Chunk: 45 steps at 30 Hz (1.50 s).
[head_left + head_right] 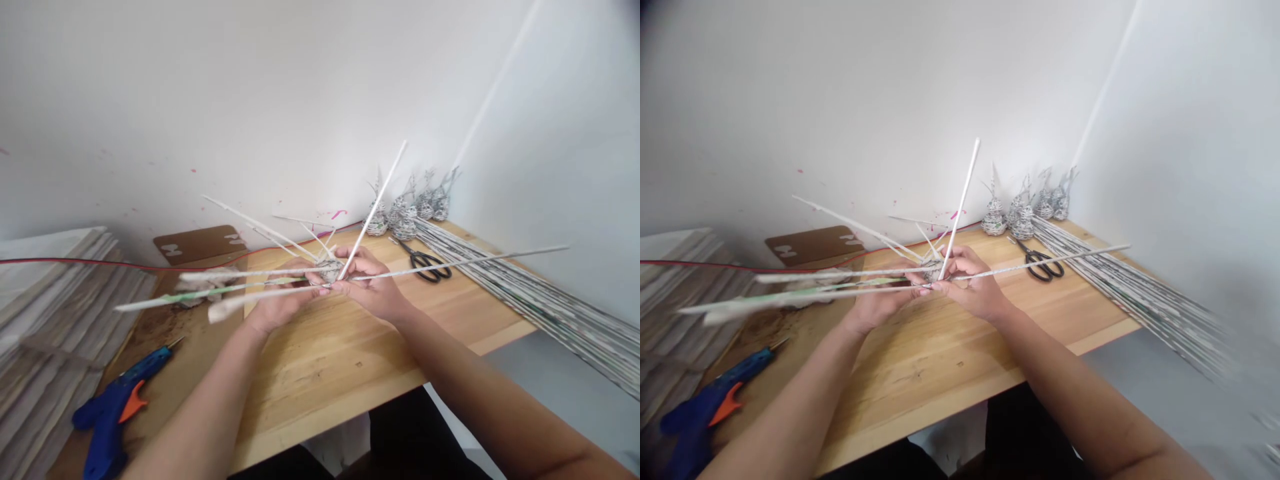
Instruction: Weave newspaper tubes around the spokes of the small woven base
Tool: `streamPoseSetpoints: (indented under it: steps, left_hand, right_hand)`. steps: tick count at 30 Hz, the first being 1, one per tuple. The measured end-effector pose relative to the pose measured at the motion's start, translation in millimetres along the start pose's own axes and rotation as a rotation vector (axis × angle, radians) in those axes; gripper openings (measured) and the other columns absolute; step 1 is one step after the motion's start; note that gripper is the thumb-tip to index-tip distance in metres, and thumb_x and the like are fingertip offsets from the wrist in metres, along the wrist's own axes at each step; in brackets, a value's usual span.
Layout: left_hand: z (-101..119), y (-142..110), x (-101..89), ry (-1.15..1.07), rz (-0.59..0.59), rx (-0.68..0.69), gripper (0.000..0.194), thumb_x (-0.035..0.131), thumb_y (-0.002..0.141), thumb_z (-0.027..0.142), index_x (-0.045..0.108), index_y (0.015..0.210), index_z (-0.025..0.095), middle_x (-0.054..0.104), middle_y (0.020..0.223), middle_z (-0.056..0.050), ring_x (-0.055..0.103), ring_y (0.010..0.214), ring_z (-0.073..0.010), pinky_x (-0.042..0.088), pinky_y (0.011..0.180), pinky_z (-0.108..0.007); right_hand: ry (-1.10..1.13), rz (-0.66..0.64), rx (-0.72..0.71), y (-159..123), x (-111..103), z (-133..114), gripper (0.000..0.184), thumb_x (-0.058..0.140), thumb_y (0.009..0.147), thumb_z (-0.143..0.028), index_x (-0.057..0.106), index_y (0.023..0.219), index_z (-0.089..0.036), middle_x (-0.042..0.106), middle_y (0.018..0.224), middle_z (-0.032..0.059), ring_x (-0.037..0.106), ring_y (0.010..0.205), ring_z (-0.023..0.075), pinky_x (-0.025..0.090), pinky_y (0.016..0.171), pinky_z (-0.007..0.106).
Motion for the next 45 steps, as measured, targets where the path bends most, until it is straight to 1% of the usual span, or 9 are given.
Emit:
streamPoseSetpoints:
  steps: [4, 14, 20, 25, 29, 32, 37, 41, 45]
  left_hand:
    - [-1, -1, -0.7, 0.018, 0.024, 0.066, 0.019, 0.078, 0.079, 0.038, 0.075, 0.073, 0.021, 0.070, 0.085, -0.007, 0.063, 0.081, -0.0223, 0.048, 0.076, -0.033]
    - [2, 0, -0.4, 0.086, 0.010, 0.130, 0.022, 0.077, 0.080, 0.038, 0.074, 0.069, 0.020, 0.069, 0.080, -0.006, 0.062, 0.077, -0.0179, 0.046, 0.073, -0.029]
    - [-4, -1, 0.1, 0.070, 0.011, 0.173, 0.021, 0.075, 0.082, 0.037, 0.071, 0.071, 0.020, 0.069, 0.080, -0.004, 0.062, 0.077, -0.0174, 0.048, 0.074, -0.029]
    - [-5, -2, 2.1, 0.030, 0.028, 0.096, 0.026, 0.078, 0.078, 0.040, 0.067, 0.067, 0.019, 0.067, 0.080, -0.003, 0.061, 0.076, -0.0170, 0.048, 0.074, -0.029]
    - [-6, 0, 2.1, 0.070, 0.014, -0.011, 0.026, 0.079, 0.073, 0.041, 0.068, 0.070, 0.019, 0.068, 0.077, -0.003, 0.061, 0.074, -0.0176, 0.048, 0.072, -0.029]
    - [-12, 1, 1.3, -0.007, 0.004, -0.103, 0.027, 0.080, 0.071, 0.041, 0.067, 0.073, 0.018, 0.070, 0.078, -0.003, 0.062, 0.074, -0.0181, 0.049, 0.072, -0.030]
    - [-17, 1, 2.2, -0.099, -0.032, -0.137, 0.027, 0.081, 0.070, 0.040, 0.068, 0.075, 0.017, 0.072, 0.079, -0.003, 0.064, 0.078, -0.0198, 0.050, 0.076, -0.031]
    - [-16, 0, 4.4, -0.150, -0.048, -0.198, 0.028, 0.083, 0.067, 0.039, 0.068, 0.073, 0.016, 0.070, 0.074, -0.002, 0.062, 0.074, -0.0182, 0.049, 0.071, -0.029]
    - [-16, 0, 4.4, -0.170, -0.061, -0.213, 0.028, 0.085, 0.065, 0.037, 0.068, 0.073, 0.016, 0.067, 0.070, -0.001, 0.059, 0.069, -0.0154, 0.047, 0.066, -0.027]
  right_hand:
    - [0.015, -0.008, 0.016, -1, 0, -1, 0.009, 0.080, 0.079, -0.025, 0.073, 0.081, -0.021, 0.064, 0.116, 0.0110, 0.061, 0.116, 0.0271, 0.047, 0.098, 0.041]
    - [-0.024, -0.036, 0.020, -1, 1, 3, 0.010, 0.079, 0.081, -0.029, 0.074, 0.084, -0.021, 0.066, 0.118, 0.0121, 0.064, 0.114, 0.0269, 0.050, 0.096, 0.042]
    - [-0.147, -0.033, -0.071, -2, 2, 2, 0.007, 0.078, 0.081, -0.025, 0.074, 0.082, -0.019, 0.068, 0.116, 0.0117, 0.066, 0.111, 0.0257, 0.050, 0.096, 0.041]
    - [-0.157, -0.010, -0.073, -2, 2, 6, 0.009, 0.078, 0.080, -0.025, 0.072, 0.081, -0.019, 0.069, 0.113, 0.0110, 0.067, 0.105, 0.0240, 0.050, 0.095, 0.040]
    - [0.063, -0.040, 0.072, 1, 3, 12, 0.017, 0.076, 0.082, -0.035, 0.070, 0.080, -0.019, 0.070, 0.107, 0.0094, 0.065, 0.109, 0.0238, 0.049, 0.094, 0.038]
    - [0.228, -0.080, 0.184, 3, 4, 13, 0.027, 0.071, 0.085, -0.042, 0.065, 0.075, -0.018, 0.069, 0.106, 0.0089, 0.065, 0.106, 0.0220, 0.049, 0.093, 0.037]
    - [0.251, -0.118, 0.329, 2, 4, 16, 0.026, 0.077, 0.078, -0.041, 0.068, 0.082, -0.017, 0.066, 0.114, 0.0106, 0.063, 0.104, 0.0223, 0.049, 0.085, 0.035]
    - [0.254, -0.141, 0.311, 1, 5, 18, 0.020, 0.076, 0.077, -0.033, 0.065, 0.074, -0.017, 0.067, 0.110, 0.0093, 0.061, 0.109, 0.0233, 0.046, 0.092, 0.037]
    - [0.247, -0.132, 0.320, 1, 4, 20, 0.020, 0.076, 0.077, -0.031, 0.063, 0.070, -0.017, 0.069, 0.106, 0.0076, 0.063, 0.102, 0.0215, 0.045, 0.091, 0.037]
Point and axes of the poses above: each hand's wrist, its own y-axis towards the middle knuckle, its own x-axis out of the palm, z = x × y, the point moved 2 cm from there along y, towards the middle knuckle
